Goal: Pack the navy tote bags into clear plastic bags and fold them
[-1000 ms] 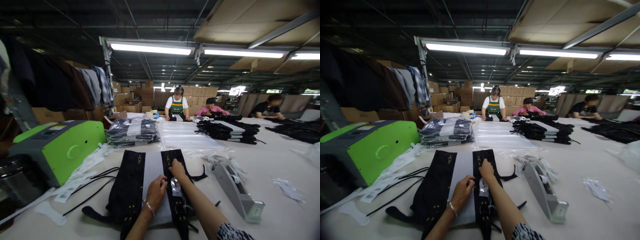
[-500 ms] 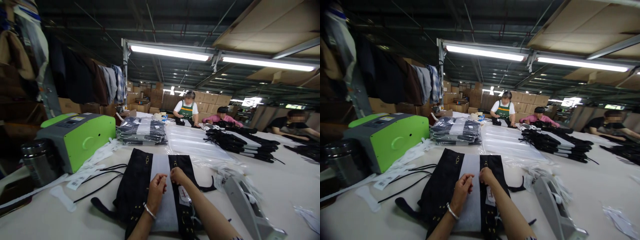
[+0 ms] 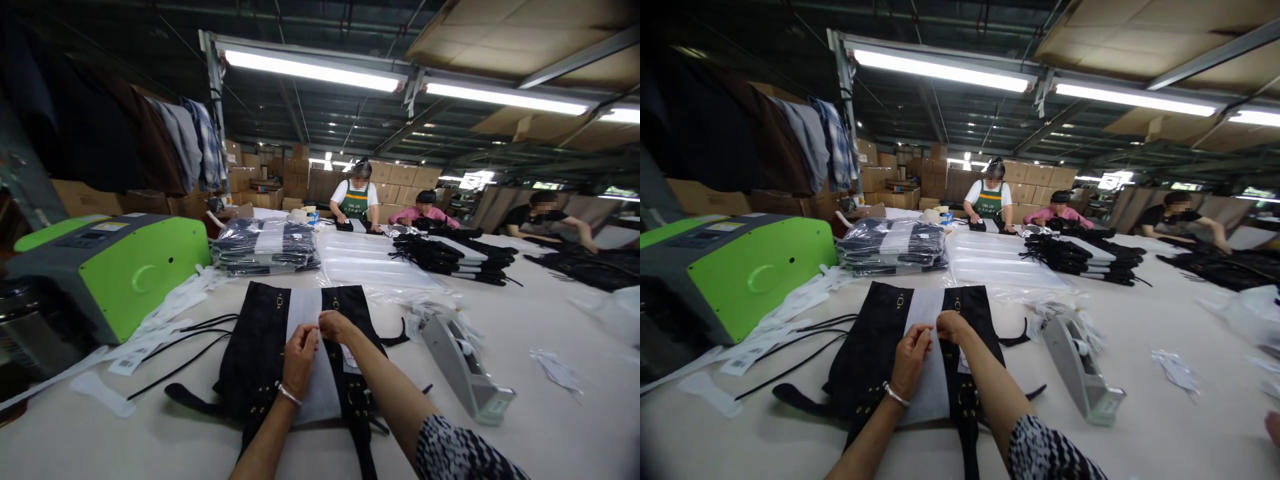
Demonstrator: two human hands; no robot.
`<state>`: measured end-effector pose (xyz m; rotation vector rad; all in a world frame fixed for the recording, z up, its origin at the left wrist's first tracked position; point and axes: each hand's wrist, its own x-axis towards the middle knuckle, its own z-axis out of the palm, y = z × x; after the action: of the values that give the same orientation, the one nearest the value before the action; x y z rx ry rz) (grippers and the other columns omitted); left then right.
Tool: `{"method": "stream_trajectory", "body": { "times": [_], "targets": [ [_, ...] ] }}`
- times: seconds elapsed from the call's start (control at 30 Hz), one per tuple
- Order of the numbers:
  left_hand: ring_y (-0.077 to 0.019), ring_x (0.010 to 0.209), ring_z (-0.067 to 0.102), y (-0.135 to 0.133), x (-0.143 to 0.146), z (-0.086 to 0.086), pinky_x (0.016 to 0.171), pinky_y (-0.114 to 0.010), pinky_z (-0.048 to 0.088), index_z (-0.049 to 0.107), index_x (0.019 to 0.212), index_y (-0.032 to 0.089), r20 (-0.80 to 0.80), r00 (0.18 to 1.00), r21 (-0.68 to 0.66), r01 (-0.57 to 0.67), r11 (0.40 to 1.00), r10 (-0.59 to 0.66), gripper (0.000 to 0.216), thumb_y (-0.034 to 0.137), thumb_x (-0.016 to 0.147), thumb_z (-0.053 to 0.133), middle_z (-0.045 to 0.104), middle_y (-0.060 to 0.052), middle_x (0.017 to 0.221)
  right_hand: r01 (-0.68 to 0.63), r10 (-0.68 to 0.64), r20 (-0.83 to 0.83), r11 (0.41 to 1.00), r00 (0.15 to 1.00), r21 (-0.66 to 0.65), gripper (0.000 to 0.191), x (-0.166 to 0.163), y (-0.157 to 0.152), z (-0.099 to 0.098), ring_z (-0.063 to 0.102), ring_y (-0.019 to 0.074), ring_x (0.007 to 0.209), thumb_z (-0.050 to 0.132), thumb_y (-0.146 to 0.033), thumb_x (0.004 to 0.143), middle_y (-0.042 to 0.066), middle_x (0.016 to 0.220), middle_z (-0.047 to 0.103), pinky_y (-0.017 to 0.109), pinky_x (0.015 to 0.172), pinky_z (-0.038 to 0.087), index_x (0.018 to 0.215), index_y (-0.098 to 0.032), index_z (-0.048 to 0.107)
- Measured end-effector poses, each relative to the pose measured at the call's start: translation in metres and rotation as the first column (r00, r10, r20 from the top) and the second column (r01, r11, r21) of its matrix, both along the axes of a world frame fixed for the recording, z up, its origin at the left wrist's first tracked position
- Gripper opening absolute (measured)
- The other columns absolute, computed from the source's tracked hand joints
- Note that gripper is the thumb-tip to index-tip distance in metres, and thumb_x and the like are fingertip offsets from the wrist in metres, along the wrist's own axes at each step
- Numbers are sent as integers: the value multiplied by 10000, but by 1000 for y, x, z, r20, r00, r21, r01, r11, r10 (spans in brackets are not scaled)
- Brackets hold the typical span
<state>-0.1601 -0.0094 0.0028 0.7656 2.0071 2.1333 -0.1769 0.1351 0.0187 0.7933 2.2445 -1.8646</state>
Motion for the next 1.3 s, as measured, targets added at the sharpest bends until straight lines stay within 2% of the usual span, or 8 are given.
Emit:
{"method": "stream_trajectory", "body": {
  "times": [0.2,0.37,0.47,0.53,0.7,0.97,1.1,1.3],
  "targets": [
    [-161,753,635,3,-4,-3,693,-258,475,638,1007,192,-177,983,-309,-6,951,-51,313,386,952,399,682,-23,822,127,-126,-17,976,992,180,269,9,21,19,652,147,820,596,-342,963,51,1044,657,308,694,581,1149,-149,609],
    [-159,798,624,11,-2,-6,739,-265,433,681,841,228,-246,939,-470,99,877,-238,153,250,867,532,695,-3,841,35,-68,87,941,994,337,136,63,73,46,627,112,559,768,-239,794,5,631,649,197,505,517,808,-135,681],
    [-168,843,610,14,1,-9,762,-279,418,688,849,233,-300,905,-540,101,836,-303,122,225,849,566,684,-5,872,-59,-19,206,928,978,368,232,90,78,40,603,149,444,866,-242,620,0,466,599,222,424,489,633,-141,657],
    [-180,887,602,15,1,-9,784,-289,416,692,888,235,-332,884,-577,87,812,-331,115,235,851,583,676,-11,900,-58,-24,205,920,978,387,254,99,73,27,596,160,421,881,-245,570,-9,448,593,230,407,470,673,-147,671],
    [-207,957,585,14,3,-10,827,-312,421,712,961,250,-388,834,-648,55,759,-392,150,286,881,592,659,-28,948,84,-94,4,914,996,398,430,101,56,-4,564,103,459,839,-142,580,-47,598,645,197,432,424,977,-152,675],
    [-208,975,585,16,7,-7,857,-317,433,712,980,244,-422,805,-681,22,732,-417,181,359,906,593,663,-31,968,260,-187,-251,917,950,303,327,103,50,-20,653,142,632,623,-280,827,5,760,691,245,580,521,1121,-135,616],
    [-199,973,592,16,7,-5,856,-307,440,707,947,236,-421,813,-687,4,727,-402,177,355,915,580,671,-29,967,324,-186,-329,840,926,435,393,100,41,-33,672,195,760,662,-211,743,34,828,704,314,738,539,1131,-156,638],
    [-205,995,606,16,8,-4,865,-303,453,716,968,236,-395,832,-703,-2,711,-389,195,346,912,564,691,-42,986,332,-64,-404,692,913,641,471,100,29,-40,593,296,1119,615,-177,722,159,1190,627,431,1055,421,1190,-132,649]
  ]
}}
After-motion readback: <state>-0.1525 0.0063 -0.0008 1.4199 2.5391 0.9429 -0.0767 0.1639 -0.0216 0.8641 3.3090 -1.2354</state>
